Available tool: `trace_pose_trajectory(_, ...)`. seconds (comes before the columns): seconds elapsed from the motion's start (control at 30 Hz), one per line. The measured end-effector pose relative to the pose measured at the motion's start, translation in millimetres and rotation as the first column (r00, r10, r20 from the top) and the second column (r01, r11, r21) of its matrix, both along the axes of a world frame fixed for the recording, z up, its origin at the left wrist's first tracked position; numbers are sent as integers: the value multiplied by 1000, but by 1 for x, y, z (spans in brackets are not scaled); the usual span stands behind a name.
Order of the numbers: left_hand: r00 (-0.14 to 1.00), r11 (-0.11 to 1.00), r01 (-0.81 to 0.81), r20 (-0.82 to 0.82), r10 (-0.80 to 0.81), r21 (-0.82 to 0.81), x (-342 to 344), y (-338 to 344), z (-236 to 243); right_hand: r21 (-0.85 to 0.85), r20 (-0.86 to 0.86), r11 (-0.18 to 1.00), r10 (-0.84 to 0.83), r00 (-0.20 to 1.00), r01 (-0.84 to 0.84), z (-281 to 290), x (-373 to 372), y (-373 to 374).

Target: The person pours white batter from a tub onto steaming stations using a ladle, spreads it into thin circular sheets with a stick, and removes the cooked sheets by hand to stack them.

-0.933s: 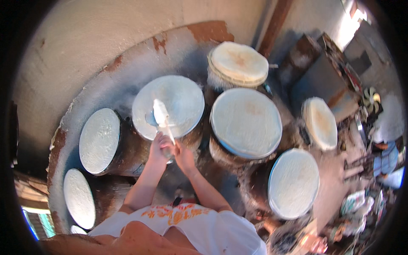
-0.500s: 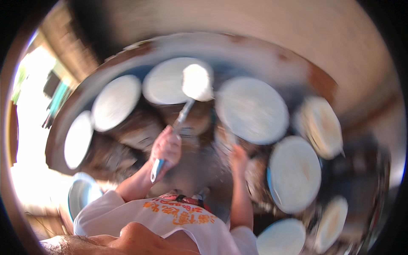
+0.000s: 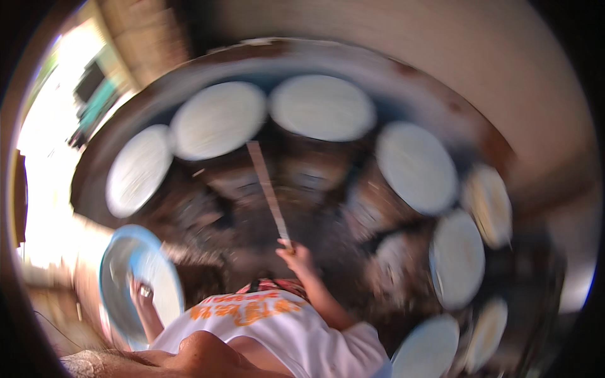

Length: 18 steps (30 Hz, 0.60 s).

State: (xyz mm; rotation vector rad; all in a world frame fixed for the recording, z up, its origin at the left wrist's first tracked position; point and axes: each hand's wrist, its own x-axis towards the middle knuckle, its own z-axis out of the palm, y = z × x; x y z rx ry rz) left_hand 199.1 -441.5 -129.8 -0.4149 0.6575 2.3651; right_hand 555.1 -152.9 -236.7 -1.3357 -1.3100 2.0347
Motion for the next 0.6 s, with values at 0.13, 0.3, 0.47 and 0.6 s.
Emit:
trace_pose_trajectory(0.13, 988, 877, 151, 42, -148, -457, -46, 65, -105, 525, 274, 849, -243, 931, 67, 1, 56, 36)
trace_pose_trajectory(0.3, 906, 600, 256, -28, -422, -758, -15, 173, -190, 871, 438, 488, -827, 353, 64, 57, 253, 49)
trace_pose_trajectory(0.47, 829, 437, -84, -306, -469, -896, 13, 251, -181, 867, 492, 489, -870, 16, -91, 77, 372, 51)
trace_pose_trajectory(0.6, 532, 484, -391, -621, -575, -783, 72, 330, -144, 825, 549, 544, -836, -9, -151, 60, 425, 37)
